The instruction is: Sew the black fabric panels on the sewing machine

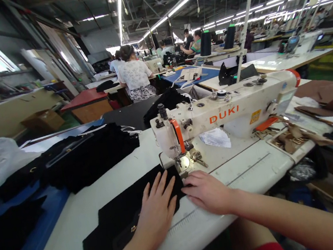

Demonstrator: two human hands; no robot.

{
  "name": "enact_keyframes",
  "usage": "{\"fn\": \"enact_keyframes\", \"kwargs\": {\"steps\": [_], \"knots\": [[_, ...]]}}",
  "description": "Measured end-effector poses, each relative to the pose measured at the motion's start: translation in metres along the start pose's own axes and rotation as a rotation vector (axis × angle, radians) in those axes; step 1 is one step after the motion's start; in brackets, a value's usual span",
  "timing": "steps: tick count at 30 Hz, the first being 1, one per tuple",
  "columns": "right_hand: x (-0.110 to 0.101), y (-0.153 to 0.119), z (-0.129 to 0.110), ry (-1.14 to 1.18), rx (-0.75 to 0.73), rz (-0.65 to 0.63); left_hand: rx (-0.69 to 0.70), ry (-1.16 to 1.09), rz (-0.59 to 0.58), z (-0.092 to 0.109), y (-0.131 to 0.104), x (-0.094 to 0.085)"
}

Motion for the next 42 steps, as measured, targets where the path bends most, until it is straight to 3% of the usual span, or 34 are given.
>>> {"fn": "enact_keyframes", "kwargs": {"steps": [4, 8, 12, 17, 21, 29, 42], "knots": [[-0.011, -0.011, 0.014, -0.156, 0.047, -0.025, 0.049, -0.061, -0.039, 0.003, 0.003, 0.005], [-0.033, -0.025, 0.031, -0.212, 0.109, 0.076, 0.024, -0.077, -0.061, -0.001, 0.002, 0.006], [-0.056, -0.038, 0.051, -0.221, 0.146, 0.146, 0.029, -0.087, -0.007, -0.004, 0.004, 0.006], [-0.088, -0.039, 0.123, -0.372, 0.445, 0.177, 0.003, -0.059, 0.022, -0.008, 0.008, 0.013], [-0.089, -0.033, 0.162, -0.463, 0.566, -0.004, 0.032, -0.057, 0.008, -0.006, 0.01, 0.016], [-0.083, -0.025, 0.159, -0.51, 0.571, -0.043, 0.063, -0.042, 0.047, -0.007, 0.007, 0.019], [-0.086, -0.027, 0.171, -0.449, 0.635, 0.128, 0.069, -0.068, 0.072, -0.008, 0.007, 0.018]]}}
Point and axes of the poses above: each hand's wrist, its own y-axis towards the middle knuckle, its own x-axis out of the palm, z = x × y, the point moved 6 cm from there along y, towards the middle knuckle, and after that the axes turned 15 degrees about z, right-handed, at the moved point
